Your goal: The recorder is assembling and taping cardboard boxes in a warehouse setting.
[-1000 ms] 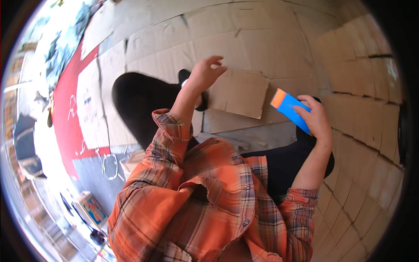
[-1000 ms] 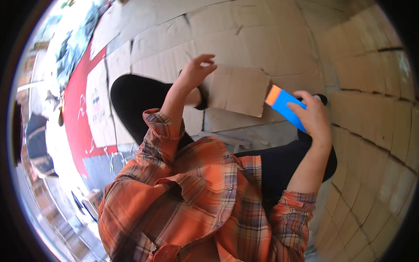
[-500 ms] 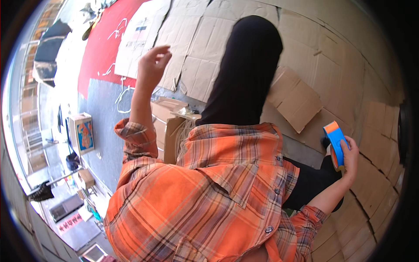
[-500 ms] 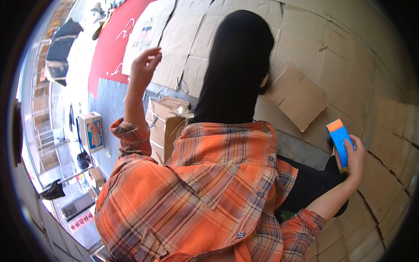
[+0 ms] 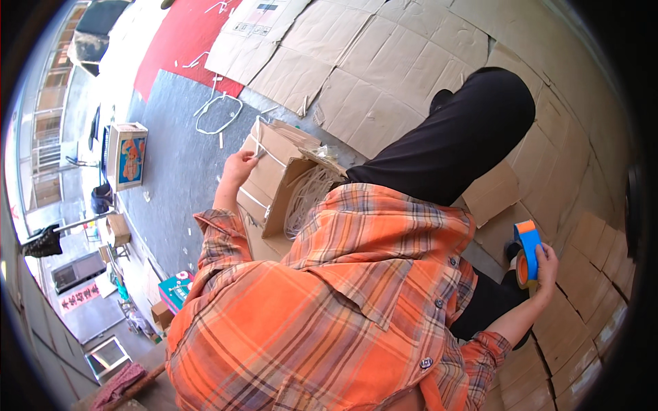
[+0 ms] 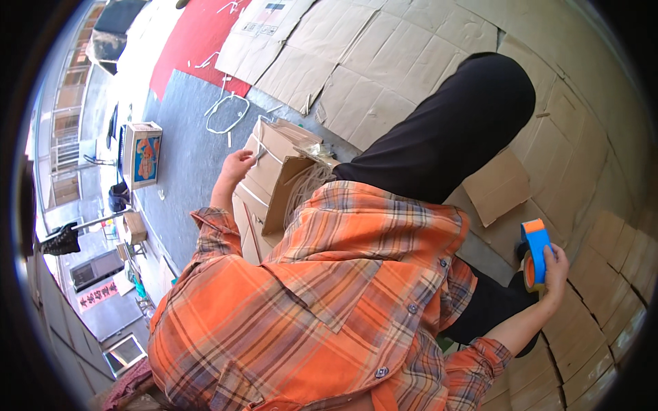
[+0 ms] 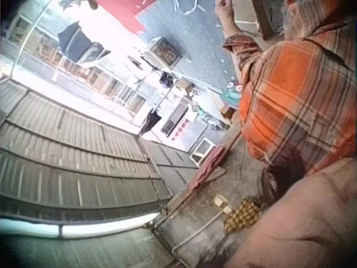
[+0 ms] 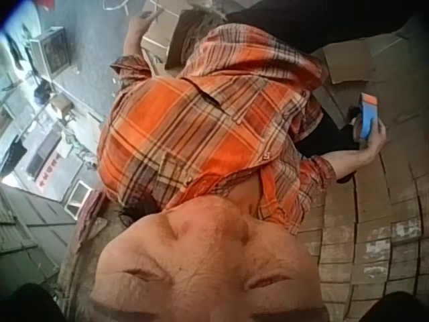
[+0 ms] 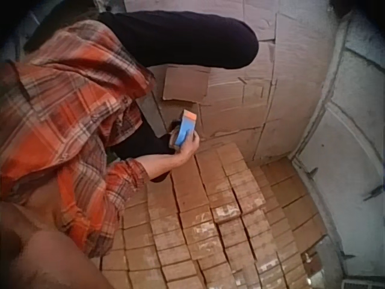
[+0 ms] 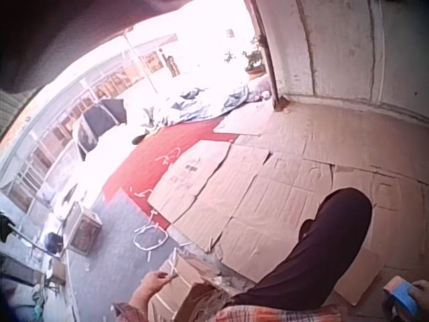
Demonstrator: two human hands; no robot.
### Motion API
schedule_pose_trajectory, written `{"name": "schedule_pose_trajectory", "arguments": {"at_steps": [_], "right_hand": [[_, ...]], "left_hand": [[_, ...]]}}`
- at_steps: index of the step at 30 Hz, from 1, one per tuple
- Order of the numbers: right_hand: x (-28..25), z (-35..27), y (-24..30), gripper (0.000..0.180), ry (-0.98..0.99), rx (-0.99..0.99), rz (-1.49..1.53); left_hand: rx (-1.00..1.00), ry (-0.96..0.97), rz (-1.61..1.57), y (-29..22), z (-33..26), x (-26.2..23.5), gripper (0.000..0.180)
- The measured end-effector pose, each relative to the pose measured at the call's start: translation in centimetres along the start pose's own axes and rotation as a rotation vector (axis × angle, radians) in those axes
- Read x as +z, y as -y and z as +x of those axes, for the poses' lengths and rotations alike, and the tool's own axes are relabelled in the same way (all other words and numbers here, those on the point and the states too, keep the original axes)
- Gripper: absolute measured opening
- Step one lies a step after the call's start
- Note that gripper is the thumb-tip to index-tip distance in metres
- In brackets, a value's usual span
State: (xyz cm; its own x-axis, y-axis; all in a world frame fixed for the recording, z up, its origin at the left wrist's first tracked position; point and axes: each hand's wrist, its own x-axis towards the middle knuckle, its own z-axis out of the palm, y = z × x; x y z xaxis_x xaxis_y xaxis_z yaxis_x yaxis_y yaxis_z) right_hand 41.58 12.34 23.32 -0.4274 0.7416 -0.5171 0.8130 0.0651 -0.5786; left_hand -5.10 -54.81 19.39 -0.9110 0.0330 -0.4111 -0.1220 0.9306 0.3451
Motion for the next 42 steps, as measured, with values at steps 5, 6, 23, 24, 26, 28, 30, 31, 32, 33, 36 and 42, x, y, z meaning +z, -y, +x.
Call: {"name": "schedule_pose_trajectory", "arguments": {"at_steps": [5, 6, 23, 24, 26, 28, 30, 31, 32, 33, 36, 42], "right_hand": [[0.4, 0.1, -0.3, 0.037, 0.026, 0.018, -0.007], [0.5, 0.0, -0.1, 0.037, 0.029, 0.016, -0.009], [-0.2, 0.4, -3.2, 0.038, 0.034, 0.05, 0.006], [-0.1, 0.1, -2.8, 0.038, 0.029, 0.053, 0.006], [0.3, -0.2, -1.9, 0.036, 0.025, 0.042, 0.049], [0.1, -0.3, -2.0, 0.036, 0.017, 0.039, 0.048], [0.0, -0.6, -2.0, 0.036, 0.012, 0.038, 0.049], [0.1, -1.0, -1.8, 0.035, 0.006, 0.038, 0.033], [0.0, -1.1, -1.7, 0.034, -0.001, 0.04, 0.017], [-0.2, -1.2, -2.1, 0.034, -0.002, 0.044, 0.009], [0.2, -1.4, -0.6, 0.034, 0.0, -0.018, -0.002], [2.3, -1.3, -0.5, 0.032, -0.053, 0.034, 0.054]], "left_hand": [[-0.168, -0.059, -0.036, 6.1, -1.1, 2.2, 0.033], [-0.129, -0.103, 0.025, 6.5, -1.4, 2.4, 0.032], [-0.045, -0.161, 0.452, 2.4, 0.9, 4.1, 0.018], [-0.013, -0.197, 0.502, 2.5, 0.8, 4.0, 0.012], [0.022, -0.233, 0.553, 2.8, 0.6, 3.9, 0.008], [0.008, -0.218, 0.459, 2.5, 0.5, 4.2, 0.008], [-0.093, -0.2, 0.371, 2.2, 0.4, 4.4, 0.01], [-0.104, -0.302, 0.265, 2.7, 0.7, 4.8, 0.009], [-0.114, -0.4, 0.157, 3.5, 1.3, 5.2, 0.01], [-0.05, -0.453, 0.102, 4.5, 2.7, 5.4, 0.012], [0.104, -0.572, -0.042, 4.9, 5.4, 3.7, 0.022], [0.321, -0.424, -0.591, -10.1, 7.3, 1.5, 0.017]]}}
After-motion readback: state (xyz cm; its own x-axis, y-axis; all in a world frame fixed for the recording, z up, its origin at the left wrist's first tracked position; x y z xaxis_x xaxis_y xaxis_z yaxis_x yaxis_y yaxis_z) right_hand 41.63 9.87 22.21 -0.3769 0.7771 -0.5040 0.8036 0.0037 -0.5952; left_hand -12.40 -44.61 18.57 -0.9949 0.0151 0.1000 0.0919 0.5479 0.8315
